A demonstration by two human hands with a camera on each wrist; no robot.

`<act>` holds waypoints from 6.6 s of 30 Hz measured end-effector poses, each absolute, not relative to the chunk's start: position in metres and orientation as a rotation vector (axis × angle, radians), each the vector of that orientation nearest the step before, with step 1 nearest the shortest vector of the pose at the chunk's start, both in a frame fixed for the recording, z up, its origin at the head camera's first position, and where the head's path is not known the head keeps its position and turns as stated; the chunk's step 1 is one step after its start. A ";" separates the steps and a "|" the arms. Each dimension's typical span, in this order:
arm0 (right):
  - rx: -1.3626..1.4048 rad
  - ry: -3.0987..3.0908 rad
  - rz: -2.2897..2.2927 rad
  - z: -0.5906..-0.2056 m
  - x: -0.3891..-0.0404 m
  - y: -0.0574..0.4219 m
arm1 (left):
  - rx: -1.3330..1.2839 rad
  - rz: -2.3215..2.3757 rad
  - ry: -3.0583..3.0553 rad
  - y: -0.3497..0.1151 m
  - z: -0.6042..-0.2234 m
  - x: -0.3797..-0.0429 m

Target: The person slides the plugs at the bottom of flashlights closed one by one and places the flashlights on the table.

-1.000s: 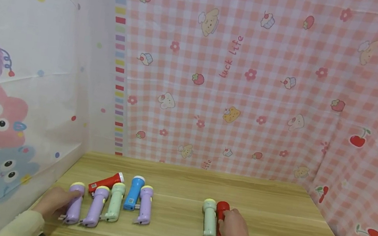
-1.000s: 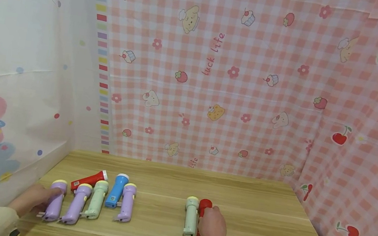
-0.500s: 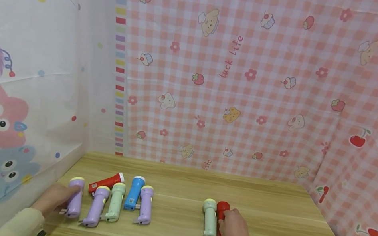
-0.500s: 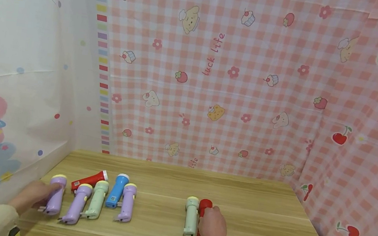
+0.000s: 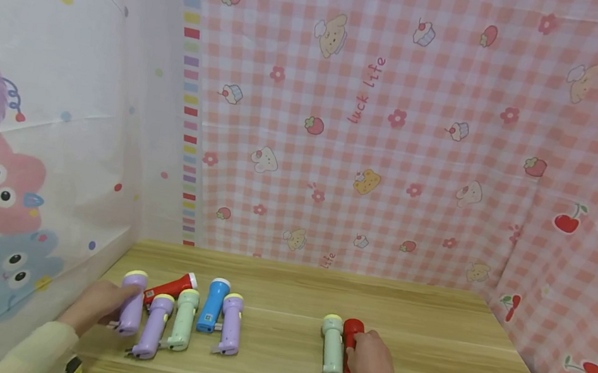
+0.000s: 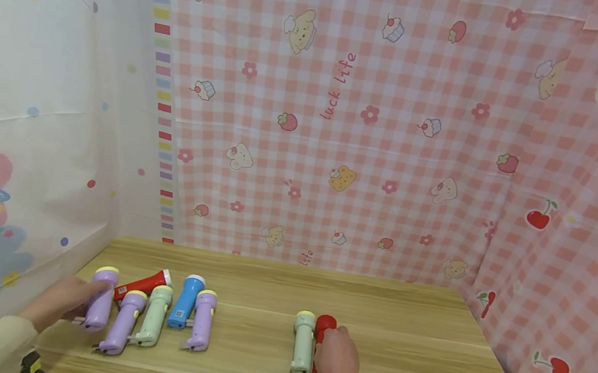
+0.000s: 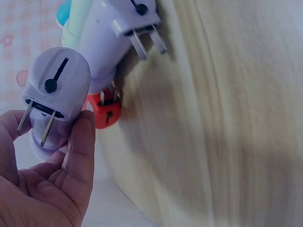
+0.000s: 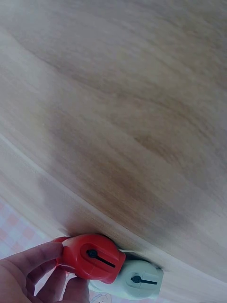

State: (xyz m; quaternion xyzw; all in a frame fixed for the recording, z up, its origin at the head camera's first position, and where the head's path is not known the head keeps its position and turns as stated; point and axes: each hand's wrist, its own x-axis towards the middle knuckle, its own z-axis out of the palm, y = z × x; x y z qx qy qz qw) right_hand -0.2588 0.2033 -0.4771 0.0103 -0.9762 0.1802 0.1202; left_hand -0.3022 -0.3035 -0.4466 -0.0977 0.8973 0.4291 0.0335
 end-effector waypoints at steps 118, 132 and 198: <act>-0.066 -2.870 0.673 -0.476 -0.259 0.203 | 0.042 1.703 2.448 -0.094 -0.428 -0.313; -0.088 -2.858 0.660 -0.473 -0.258 0.203 | 0.066 1.738 2.401 -0.079 -0.429 -0.312; 0.523 -2.473 1.236 -0.468 -0.241 0.140 | 0.032 1.894 2.159 -0.041 -0.426 -0.308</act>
